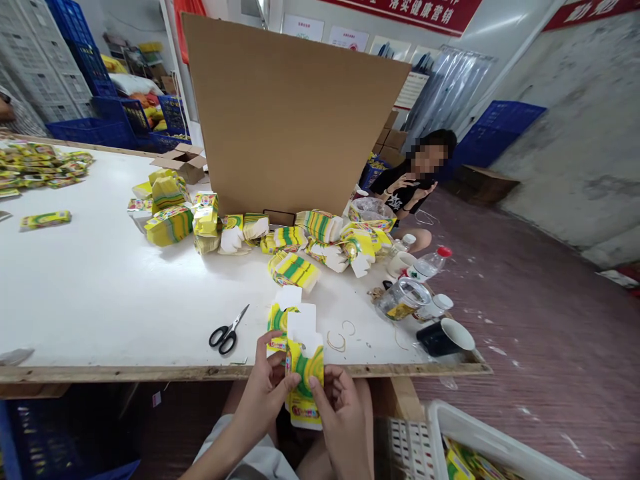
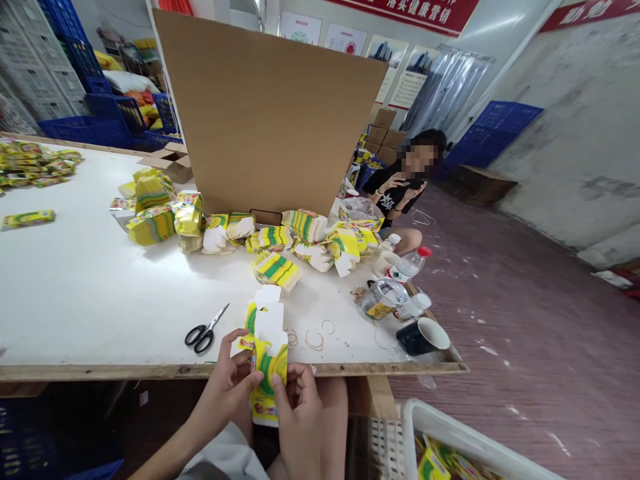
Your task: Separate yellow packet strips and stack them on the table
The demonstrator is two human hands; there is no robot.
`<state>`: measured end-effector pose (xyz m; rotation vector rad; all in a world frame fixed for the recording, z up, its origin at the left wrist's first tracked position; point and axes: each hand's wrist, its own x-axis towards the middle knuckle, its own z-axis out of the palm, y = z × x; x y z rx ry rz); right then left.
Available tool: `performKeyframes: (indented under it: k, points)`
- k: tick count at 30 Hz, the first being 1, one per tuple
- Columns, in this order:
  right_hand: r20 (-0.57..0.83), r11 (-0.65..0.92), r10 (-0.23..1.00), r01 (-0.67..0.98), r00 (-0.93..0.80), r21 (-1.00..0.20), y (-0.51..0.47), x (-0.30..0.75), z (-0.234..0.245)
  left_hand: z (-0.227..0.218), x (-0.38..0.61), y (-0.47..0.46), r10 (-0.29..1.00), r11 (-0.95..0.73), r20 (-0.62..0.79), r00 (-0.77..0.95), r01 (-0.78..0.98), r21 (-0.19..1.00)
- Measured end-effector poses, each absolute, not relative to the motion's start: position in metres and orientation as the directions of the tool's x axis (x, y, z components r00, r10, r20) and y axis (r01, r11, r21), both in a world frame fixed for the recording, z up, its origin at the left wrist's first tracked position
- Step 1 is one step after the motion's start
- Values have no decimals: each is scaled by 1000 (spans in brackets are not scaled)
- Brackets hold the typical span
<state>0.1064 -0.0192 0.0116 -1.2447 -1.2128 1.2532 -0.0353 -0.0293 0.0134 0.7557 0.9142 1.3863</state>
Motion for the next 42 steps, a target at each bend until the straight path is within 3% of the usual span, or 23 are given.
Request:
performKeyframes:
  k: [5,13,17,23,26,29,32,34,38,42]
  points:
    - [10,12,975,7,-220,-1000,-15,117,20,26,-52,-30,990,81,-24,136,-424,902]
    - [-48,-59,917,-14,-396,-998,-5,127,47,43,-62,-31,940,261,-92,329,-518,815]
    - [-48,2,914,124,-403,-992,-3,127,57,43,-62,-34,925,308,-118,361,-531,789]
    - [97,199,909,215,-406,-956,-3,126,60,37,-64,-37,915,326,-124,385,-520,790]
    - [118,164,962,176,-245,-971,-1,127,52,36,-63,-35,915,318,-131,381,-482,816]
    - [50,59,994,92,-95,-994,3,129,47,36,-62,-31,958,203,-100,269,-388,899]
    - [-124,-108,947,70,-297,-992,6,127,54,36,-61,-29,982,105,-60,177,-255,961]
    - [-170,-126,912,141,-373,-982,8,123,61,35,-60,-30,978,109,-58,202,-252,961]
    - [-64,49,961,391,-269,-919,7,115,61,35,-60,-32,961,170,-80,266,-332,928]
    - [2,110,965,396,-264,-912,3,115,51,35,-62,-30,963,214,-116,244,-428,878]
